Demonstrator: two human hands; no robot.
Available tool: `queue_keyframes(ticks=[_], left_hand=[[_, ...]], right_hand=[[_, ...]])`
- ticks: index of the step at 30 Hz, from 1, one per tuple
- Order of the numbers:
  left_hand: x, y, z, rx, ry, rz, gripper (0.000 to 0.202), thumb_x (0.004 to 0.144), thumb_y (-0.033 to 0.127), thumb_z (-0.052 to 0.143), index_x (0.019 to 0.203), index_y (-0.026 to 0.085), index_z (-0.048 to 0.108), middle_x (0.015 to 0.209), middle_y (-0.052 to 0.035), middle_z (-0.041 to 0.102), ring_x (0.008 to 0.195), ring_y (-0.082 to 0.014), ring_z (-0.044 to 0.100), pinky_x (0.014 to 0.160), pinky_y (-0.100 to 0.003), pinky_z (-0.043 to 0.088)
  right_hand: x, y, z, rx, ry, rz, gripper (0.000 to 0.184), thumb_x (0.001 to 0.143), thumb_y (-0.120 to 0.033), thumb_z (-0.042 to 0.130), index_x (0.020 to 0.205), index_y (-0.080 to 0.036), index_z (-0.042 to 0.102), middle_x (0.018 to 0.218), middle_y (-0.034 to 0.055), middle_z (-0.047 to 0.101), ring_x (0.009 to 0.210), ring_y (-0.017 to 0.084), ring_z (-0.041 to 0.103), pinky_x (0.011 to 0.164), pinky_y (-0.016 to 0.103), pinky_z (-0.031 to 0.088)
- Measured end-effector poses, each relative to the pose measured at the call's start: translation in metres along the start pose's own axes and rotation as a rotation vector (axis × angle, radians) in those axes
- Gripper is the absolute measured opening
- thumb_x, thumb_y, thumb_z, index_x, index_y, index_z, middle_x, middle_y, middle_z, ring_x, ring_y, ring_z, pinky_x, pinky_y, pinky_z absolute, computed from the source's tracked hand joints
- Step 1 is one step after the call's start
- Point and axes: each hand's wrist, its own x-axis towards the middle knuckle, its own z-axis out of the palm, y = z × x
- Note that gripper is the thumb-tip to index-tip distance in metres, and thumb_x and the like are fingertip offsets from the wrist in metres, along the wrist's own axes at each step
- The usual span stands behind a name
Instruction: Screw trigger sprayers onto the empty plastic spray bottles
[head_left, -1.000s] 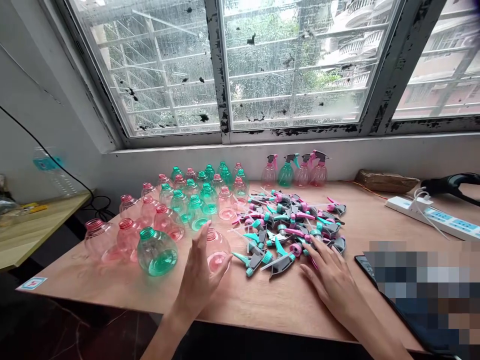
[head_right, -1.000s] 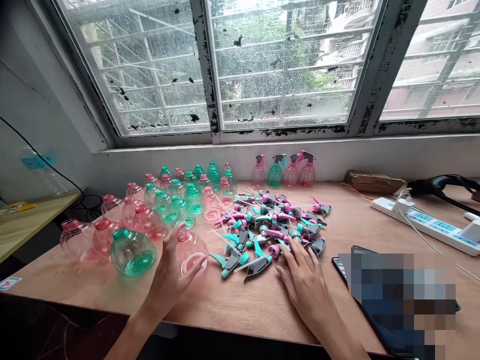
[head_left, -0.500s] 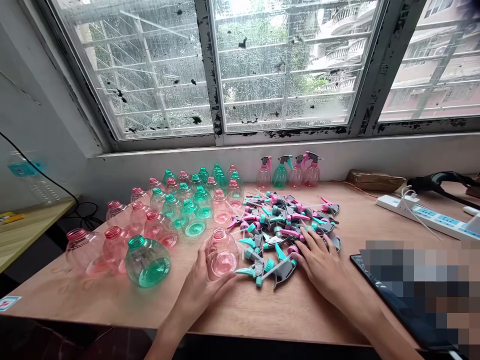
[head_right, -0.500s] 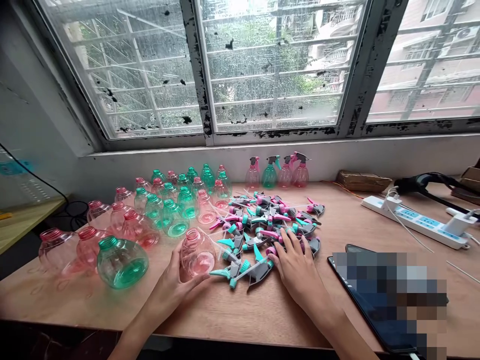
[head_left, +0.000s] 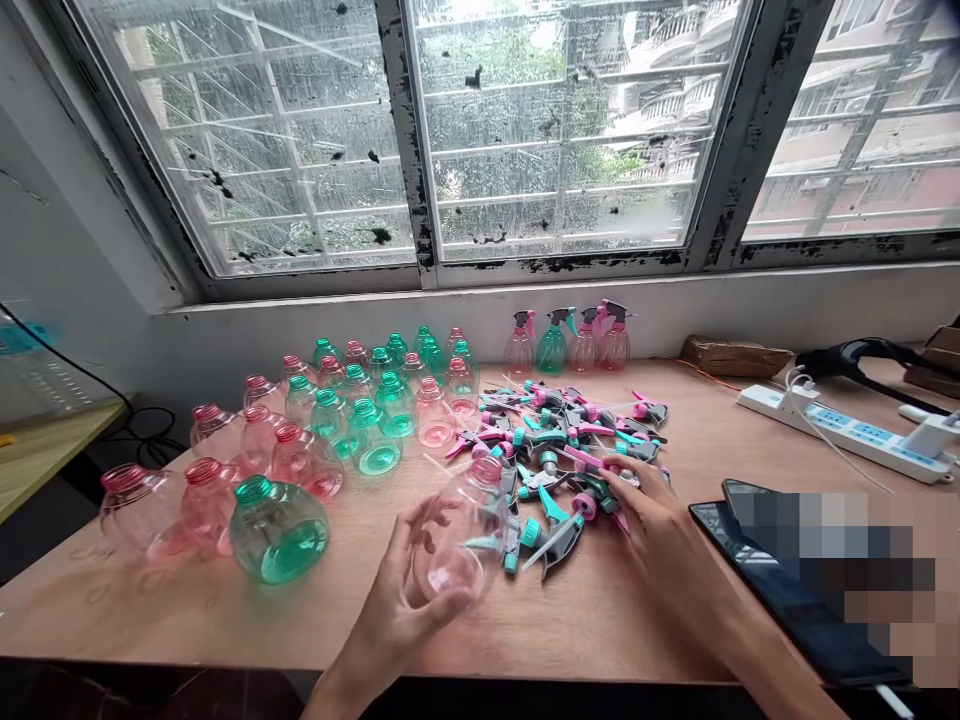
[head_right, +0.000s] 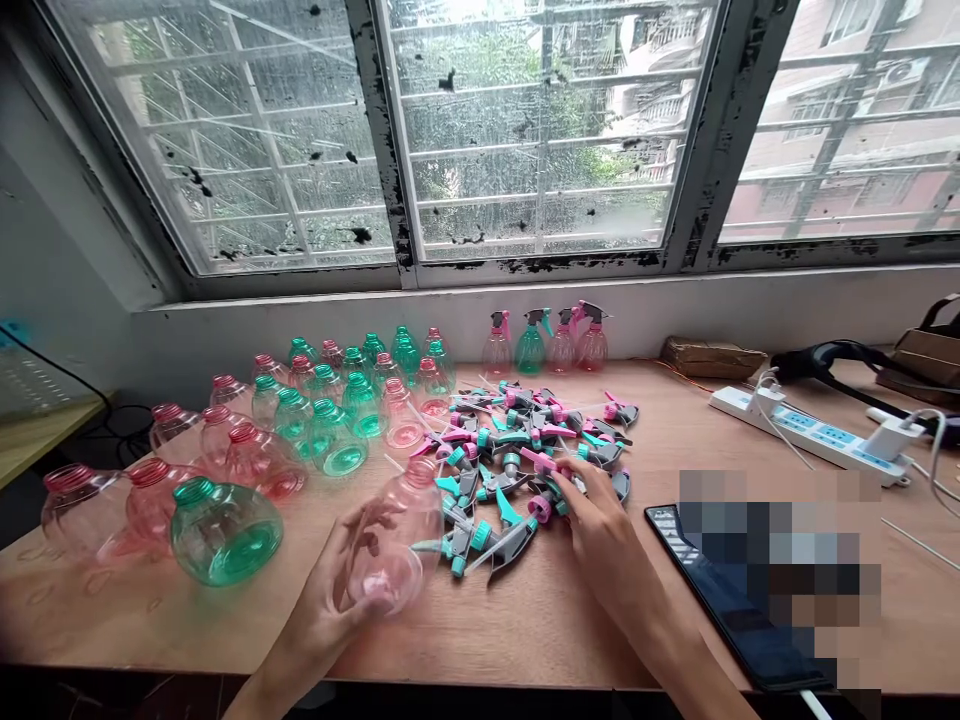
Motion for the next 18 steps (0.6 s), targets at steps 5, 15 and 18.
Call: queue_keyframes(ticks=[5,15,18], left_hand=[[-0.003,-0.001,0.004,0.027,-0.070,-0.012,0.068,0.077,0.038,0.081,0.136,0.029,0.049,0.138,-0.0099,0.053,0.128,-0.0324,0.050,0.112,-0.047,0.042],[0.003,0.005,0.006,0.039,-0.068,0.013,0.061,0.084,0.032,0.076,0.138,0.038,0.046,0.149,-0.0031,0.047,0.137,-0.0276,0.047,0.115,-0.040,0.041],[0.002,0.006,0.005,0.040,-0.047,0.012,0.062,0.084,0.036,0.076,0.138,0.036,0.046,0.151,-0.0051,0.045,0.135,-0.0288,0.048,0.114,-0.042,0.043]], right_hand=[[-0.002,-0.010,-0.025,0.097,0.279,0.081,0.023,0.100,-0.014,0.051,0.114,-0.022,0.068,0.115,0.0107,0.067,0.106,0.027,0.066,0.089,0.043,0.055],[0.005,-0.056,-0.076,0.572,0.761,0.426,0.016,0.089,-0.020,0.069,0.101,-0.030,0.069,0.128,0.0073,0.067,0.120,0.036,0.061,0.096,0.055,0.046],[0.005,-0.063,-0.084,0.605,0.734,0.459,0.018,0.089,-0.022,0.070,0.102,-0.034,0.068,0.133,0.0049,0.064,0.126,0.036,0.057,0.099,0.056,0.044]])
